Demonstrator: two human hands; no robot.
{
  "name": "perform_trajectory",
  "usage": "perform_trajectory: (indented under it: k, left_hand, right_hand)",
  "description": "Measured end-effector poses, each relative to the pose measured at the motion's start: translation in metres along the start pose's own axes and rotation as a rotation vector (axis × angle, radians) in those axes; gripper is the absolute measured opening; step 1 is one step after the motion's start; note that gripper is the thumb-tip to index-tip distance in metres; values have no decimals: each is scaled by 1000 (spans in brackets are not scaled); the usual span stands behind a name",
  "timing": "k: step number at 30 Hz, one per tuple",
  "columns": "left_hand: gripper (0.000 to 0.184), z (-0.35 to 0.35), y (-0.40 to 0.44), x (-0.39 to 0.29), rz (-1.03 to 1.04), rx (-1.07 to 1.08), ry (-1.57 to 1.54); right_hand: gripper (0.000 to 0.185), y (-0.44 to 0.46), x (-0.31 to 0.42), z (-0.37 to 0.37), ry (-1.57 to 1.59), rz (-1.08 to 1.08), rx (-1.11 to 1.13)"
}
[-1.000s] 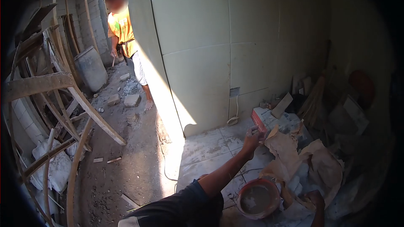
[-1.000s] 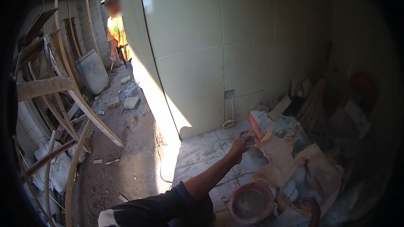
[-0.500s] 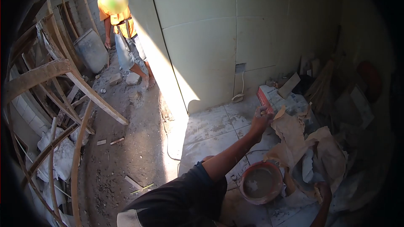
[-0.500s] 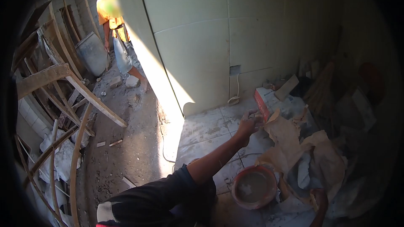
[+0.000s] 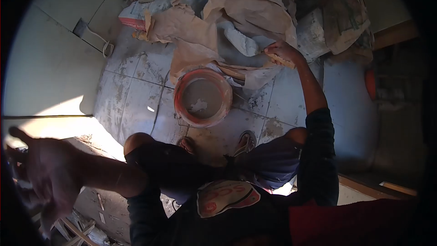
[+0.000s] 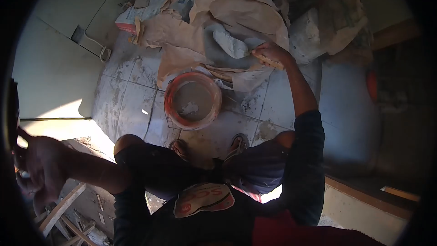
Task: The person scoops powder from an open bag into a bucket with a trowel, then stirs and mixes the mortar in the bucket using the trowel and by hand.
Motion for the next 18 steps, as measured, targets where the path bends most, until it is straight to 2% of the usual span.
perform_trajectory:
  k: [1, 2, 4, 5, 7, 8, 10, 13, 14, 16, 18]
  left_hand:
    - [66, 5, 21, -53, 213, 14, -74]
    - [66, 13, 21, -75, 196, 19, -72]
    - [46, 44, 1, -119, 306, 191, -301]
    - [46, 41, 2, -117, 302, 189, -297]
    - [32, 54, -4, -106, 325, 570, -101]
    - [32, 40, 2, -94, 324, 565, -95]
    - [65, -35, 28, -23, -64, -70, -82]
    - [71, -28, -36, 92, -526, 347, 93]
    - [64, -42, -63, 124, -670, 283, 130]
    - [55, -53, -123, 151, -879, -25, 478]
    - [49, -78, -160, 173, -1214, -256, 457]
  right_hand:
    - [29, 3, -4, -1, 10, 5, -12]
    - [30, 4, -5, -2, 15, 4, -22]
    - [31, 5, -6, -3, 1, 29, -20]
    - [31, 6, -6, -3, 6, 11, -13]
    - [31, 6, -7, -3, 3, -3, -2]
    - [31, 5, -8, -4, -9, -1, -7]
    - [31, 3, -5, -7, -28, -3, -15]
    - [31, -11, 3, -10, -15, -1, -18]
    - [31, -16, 8, -13, -20, -10, -26]
    - [31, -24, 16, -19, -32, -24, -35]
    - [30, -33, 23, -25, -70, -47, -50]
Point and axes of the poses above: each hand's wrist, its own y-axis towards the middle knuckle, its own z-axis out of the palm, x = y × z, the point moved 8 cm from there along y, towards the middle knuckle, and after that the axes turned 9 degrees about -x, right-handed, at the moved point
